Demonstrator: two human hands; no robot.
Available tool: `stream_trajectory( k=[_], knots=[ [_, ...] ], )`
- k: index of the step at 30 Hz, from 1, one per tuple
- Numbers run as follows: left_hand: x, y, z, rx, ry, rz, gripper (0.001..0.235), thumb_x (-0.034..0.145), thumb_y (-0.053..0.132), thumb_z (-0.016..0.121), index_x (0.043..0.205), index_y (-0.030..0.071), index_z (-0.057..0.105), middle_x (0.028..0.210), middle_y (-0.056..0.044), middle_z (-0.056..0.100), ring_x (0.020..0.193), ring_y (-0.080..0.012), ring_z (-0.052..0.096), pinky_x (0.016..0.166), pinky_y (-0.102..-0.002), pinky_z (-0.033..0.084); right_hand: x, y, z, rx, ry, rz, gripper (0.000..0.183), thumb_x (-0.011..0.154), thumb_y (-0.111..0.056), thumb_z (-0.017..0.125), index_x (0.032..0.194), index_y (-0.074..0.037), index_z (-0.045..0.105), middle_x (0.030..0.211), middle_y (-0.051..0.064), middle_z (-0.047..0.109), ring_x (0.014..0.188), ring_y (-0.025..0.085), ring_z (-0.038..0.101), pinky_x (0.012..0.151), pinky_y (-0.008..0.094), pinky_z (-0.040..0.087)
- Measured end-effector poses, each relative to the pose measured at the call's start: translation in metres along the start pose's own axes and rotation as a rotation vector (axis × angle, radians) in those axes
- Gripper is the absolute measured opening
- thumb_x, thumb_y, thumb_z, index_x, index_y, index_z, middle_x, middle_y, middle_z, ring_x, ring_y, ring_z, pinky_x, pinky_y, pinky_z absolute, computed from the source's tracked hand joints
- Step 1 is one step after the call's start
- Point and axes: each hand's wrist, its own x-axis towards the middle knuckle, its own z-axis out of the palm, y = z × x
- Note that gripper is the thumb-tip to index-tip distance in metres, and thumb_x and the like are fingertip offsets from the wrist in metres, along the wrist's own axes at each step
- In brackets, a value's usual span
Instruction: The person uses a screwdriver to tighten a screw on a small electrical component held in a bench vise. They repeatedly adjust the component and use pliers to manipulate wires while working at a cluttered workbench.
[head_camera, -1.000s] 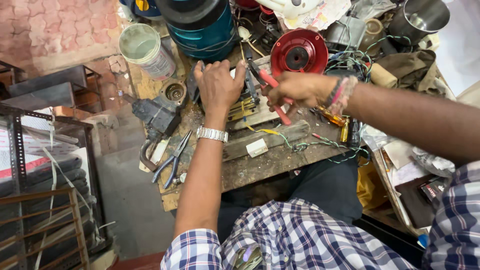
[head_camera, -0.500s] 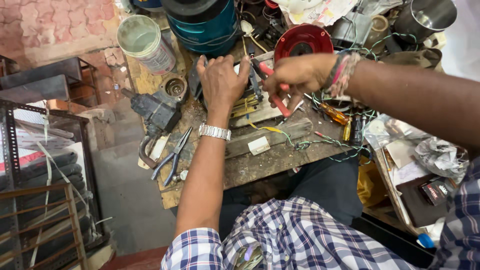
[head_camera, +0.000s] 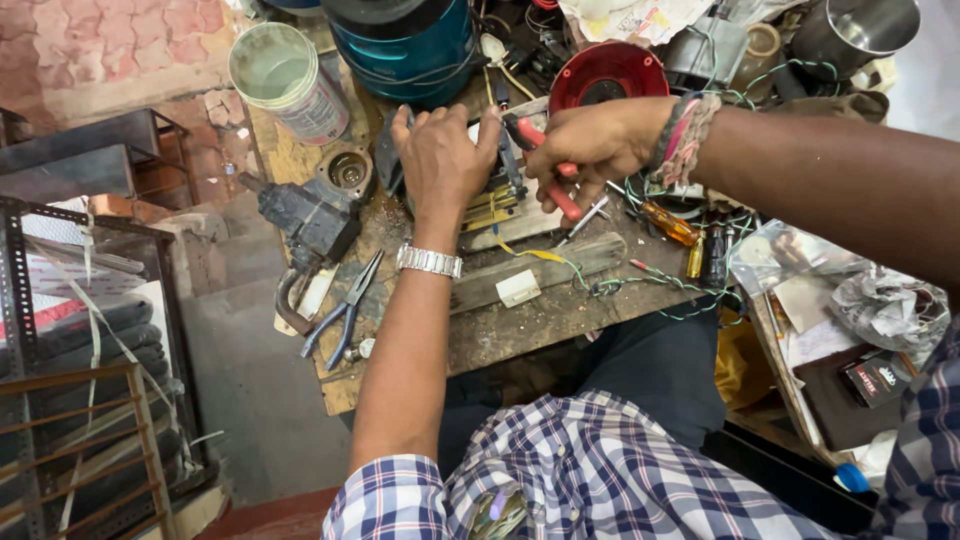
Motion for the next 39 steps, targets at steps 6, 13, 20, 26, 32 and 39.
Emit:
stream_trajectory(
  k=[6, 13, 20, 26, 32, 39],
  knots=[
    [0.001, 0.001, -0.002, -0.026, -0.043, -0.024, 0.05, 0.099, 0.046, 0.055, 0.079, 0.003, 0.072, 0.084, -0.018, 0.072, 0.088, -0.0373, 0.067, 0.11, -0.058, 0.033, 0.003, 0.018, -0.002, 0.054, 0.035, 0.005, 0.028, 0.095, -0.019, 0.062, 0.093, 0.009, 0.063, 0.071, 0.019, 0.065, 0.062, 0.027, 0.068, 0.084, 0.052, 0.067],
    [0.0, 0.0, 0.001, -0.013, -0.026, -0.013, 0.05, 0.098, 0.046, 0.056, 0.079, 0.003, 0.072, 0.083, -0.018, 0.072, 0.088, -0.0368, 0.066, 0.11, -0.058, 0.032, 0.017, 0.055, 0.029, 0.243, 0.206, -0.076, 0.034, 0.081, -0.003, 0.066, 0.114, -0.004, 0.059, 0.098, 0.009, 0.068, 0.089, 0.019, 0.072, 0.072, 0.049, 0.062],
    [0.001, 0.0, 0.0, -0.021, -0.034, -0.013, 0.05, 0.097, 0.046, 0.056, 0.078, 0.003, 0.072, 0.082, -0.018, 0.072, 0.086, -0.0365, 0.067, 0.11, -0.058, 0.033, 0.019, 0.042, 0.002, 0.25, 0.092, -0.076, 0.02, 0.081, -0.003, 0.065, 0.1, 0.002, 0.059, 0.081, 0.011, 0.06, 0.067, 0.019, 0.061, 0.065, 0.053, 0.065],
    [-0.001, -0.001, 0.002, -0.02, -0.02, -0.008, 0.05, 0.097, 0.046, 0.056, 0.078, 0.002, 0.071, 0.082, -0.018, 0.072, 0.086, -0.0372, 0.067, 0.109, -0.059, 0.034, 0.018, 0.055, 0.035, 0.112, 0.246, -0.097, 0.022, 0.081, -0.005, 0.067, 0.1, -0.002, 0.058, 0.08, 0.009, 0.06, 0.065, 0.021, 0.061, 0.057, 0.049, 0.059],
    [0.001, -0.001, 0.003, -0.009, -0.022, -0.002, 0.051, 0.098, 0.047, 0.055, 0.079, 0.002, 0.072, 0.084, -0.019, 0.072, 0.087, -0.0373, 0.067, 0.109, -0.058, 0.033, 0.025, 0.042, 0.025, 0.096, 0.23, -0.041, 0.02, 0.077, 0.003, 0.064, 0.096, 0.005, 0.059, 0.08, 0.008, 0.06, 0.068, 0.02, 0.065, 0.059, 0.044, 0.062],
    [0.0, -0.002, 0.006, 0.028, -0.001, 0.004, 0.053, 0.099, 0.049, 0.054, 0.082, 0.002, 0.074, 0.087, -0.02, 0.073, 0.089, -0.0375, 0.068, 0.109, -0.059, 0.034, 0.025, 0.038, 0.016, 0.094, 0.19, 0.012, 0.019, 0.08, 0.005, 0.061, 0.098, 0.006, 0.061, 0.082, 0.017, 0.06, 0.073, 0.039, 0.06, 0.06, 0.048, 0.062]
  ],
)
